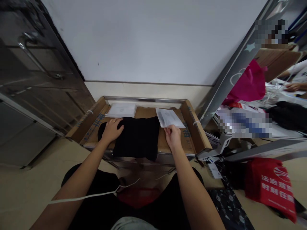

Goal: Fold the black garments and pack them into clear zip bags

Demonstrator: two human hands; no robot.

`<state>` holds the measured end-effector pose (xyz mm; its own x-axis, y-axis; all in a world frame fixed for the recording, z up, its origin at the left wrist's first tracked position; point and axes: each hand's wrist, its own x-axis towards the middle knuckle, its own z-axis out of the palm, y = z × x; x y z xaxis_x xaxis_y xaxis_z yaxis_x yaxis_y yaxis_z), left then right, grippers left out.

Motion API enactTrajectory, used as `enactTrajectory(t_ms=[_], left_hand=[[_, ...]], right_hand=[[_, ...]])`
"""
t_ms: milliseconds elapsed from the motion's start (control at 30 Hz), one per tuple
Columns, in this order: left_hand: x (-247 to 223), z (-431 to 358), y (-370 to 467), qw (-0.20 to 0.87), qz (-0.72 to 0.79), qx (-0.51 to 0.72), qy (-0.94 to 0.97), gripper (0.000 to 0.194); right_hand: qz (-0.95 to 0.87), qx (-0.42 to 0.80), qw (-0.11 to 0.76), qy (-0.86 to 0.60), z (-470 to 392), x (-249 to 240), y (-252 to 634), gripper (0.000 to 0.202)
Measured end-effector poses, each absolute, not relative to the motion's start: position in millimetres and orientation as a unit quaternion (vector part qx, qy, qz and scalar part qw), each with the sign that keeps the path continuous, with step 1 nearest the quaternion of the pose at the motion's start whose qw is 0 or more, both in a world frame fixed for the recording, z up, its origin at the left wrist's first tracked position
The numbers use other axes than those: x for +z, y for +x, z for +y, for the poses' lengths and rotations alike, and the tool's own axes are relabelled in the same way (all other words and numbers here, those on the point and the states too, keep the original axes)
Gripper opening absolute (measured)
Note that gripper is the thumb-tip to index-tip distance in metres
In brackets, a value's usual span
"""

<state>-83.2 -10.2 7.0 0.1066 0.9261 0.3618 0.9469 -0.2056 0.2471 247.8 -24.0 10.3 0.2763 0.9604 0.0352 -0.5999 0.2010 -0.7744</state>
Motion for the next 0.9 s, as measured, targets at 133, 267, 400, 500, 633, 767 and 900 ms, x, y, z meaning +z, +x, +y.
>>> enactTrajectory(t_ms=[133,267,400,500,633,767,900], left_hand=[[6.4,-9.6,-83.8,0.022,-0.629,-0.227,-0.743,0.047],[5.0,-9.0,-85.0,0.022,-0.624,-0.228,-0.747,0.047],[1.7,-7.3,-86.5,0.025,-0.615,-0.238,-0.751,0.046],[-1.0,-6.2,-87.5,0.032,-0.608,-0.251,-0.752,0.044],[4.5,-12.4,-85.6,0.075,-0.589,-0.298,-0.747,0.033],[23.8,-34.1,-68.5,0.070,-0.561,-0.326,-0.758,0.022],[35.7,-57.4,-29.6,-0.163,-0.524,-0.349,-0.760,0.026]], right_hand=[[-0.300,0.556,0.705,-0.322,-33.1,20.3,229.2,0.030],[-0.339,0.608,0.651,-0.304,-35.4,22.5,206.6,0.028],[-0.352,0.652,0.602,-0.297,-31.3,15.2,190.6,0.024],[-0.366,0.683,0.565,-0.284,-29.8,10.5,187.1,0.019],[-0.352,0.704,0.545,-0.288,-28.5,9.4,189.2,0.013],[-0.318,0.709,0.555,-0.296,-25.5,9.3,190.3,0.024],[-0.335,0.693,0.561,-0.305,-25.2,7.7,187.8,0.017]])
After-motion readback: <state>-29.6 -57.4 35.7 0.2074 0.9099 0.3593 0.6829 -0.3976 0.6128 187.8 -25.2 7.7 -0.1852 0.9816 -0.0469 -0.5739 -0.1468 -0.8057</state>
